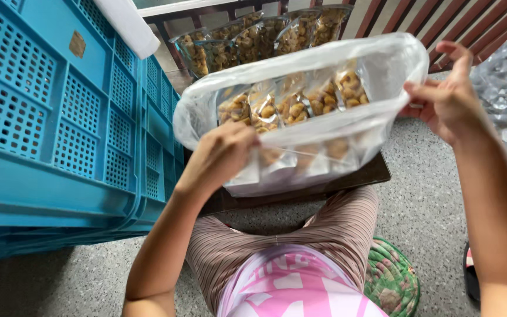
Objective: The person packs small transparent bags of snacks into a larger white plastic bag. They arrange the small bags neatly inside the larger bag and then tie the top of the bag closed.
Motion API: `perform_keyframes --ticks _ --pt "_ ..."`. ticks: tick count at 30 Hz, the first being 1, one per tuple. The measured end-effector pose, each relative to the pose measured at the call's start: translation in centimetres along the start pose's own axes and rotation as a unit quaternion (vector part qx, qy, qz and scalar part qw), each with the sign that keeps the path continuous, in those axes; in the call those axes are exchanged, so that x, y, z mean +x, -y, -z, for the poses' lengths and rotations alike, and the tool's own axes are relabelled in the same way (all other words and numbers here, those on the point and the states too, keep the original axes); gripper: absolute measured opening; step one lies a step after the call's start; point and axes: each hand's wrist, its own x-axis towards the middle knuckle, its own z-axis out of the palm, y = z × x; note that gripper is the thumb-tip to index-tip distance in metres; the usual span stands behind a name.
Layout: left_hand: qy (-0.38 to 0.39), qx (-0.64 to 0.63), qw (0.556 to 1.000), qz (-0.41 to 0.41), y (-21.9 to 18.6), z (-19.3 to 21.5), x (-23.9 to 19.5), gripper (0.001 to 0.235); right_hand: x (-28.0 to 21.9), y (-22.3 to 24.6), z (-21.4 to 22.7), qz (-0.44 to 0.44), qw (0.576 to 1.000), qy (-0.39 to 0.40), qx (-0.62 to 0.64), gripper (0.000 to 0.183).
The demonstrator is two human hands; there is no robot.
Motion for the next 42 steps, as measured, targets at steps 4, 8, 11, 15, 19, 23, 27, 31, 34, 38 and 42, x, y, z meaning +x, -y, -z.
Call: perform_keyframes --ticks 4,8,11,15,19,23,27,31,34,38,42 --pt "-0.107 0.014 0.994 -0.006 1.0 -0.5 0.3 0.011 1.1 0.0 0.4 0.086 0.992 0.019 0.085 0.06" --pt "-0.159 0.08 0.983 -0.051 0.9 -0.8 0.5 0.014 1.4 -0.9 1.0 0.069 0.966 0.06 0.241 0.039" --pt "-0.166 0.097 0.978 -0.086 0.4 -0.8 0.1 0.014 0.4 -2.1 0.9 0.039 0.926 0.132 0.352 0.03" --pt "-0.11 0.056 0.988 -0.089 -0.7 -0.4 -1.9 0.016 -1.6 -2.9 0.6 0.011 0.854 0.205 0.479 0.028" --pt "-0.117 0.065 0.985 -0.112 -1.1 0.9 -3.4 0.062 -2.6 -1.3 0.9 -0.002 0.986 0.025 0.164 0.046" --pt "-0.192 0.075 0.969 0.137 1.7 1.7 -3.7 0.061 -1.8 0.4 1.5 0.066 0.986 -0.091 -0.124 0.059" --pt "-0.138 -0.123 0.918 0.351 8.8 0.6 -1.7 0.066 2.0 0.2 1.3 0.061 0.983 -0.048 -0.164 0.059" --pt "-0.011 -0.497 0.767 0.406 12.9 -2.5 0.2 0.049 7.8 -1.2 1.6 -0.11 0.989 -0.028 -0.095 0.042" --pt "-0.016 -0.612 0.698 0.371 14.4 -2.6 0.3 0.039 10.0 -3.6 3.8 -0.158 0.975 0.09 0.127 0.029" --pt "-0.013 -0.552 0.737 0.39 14.4 -2.7 0.6 0.03 9.2 -8.3 7.5 -0.194 0.939 0.116 0.261 0.035" --pt "0.06 -0.551 0.771 0.313 16.9 -4.2 1.2 0.027 9.2 -10.6 10.6 -0.183 0.926 0.145 0.297 0.034"
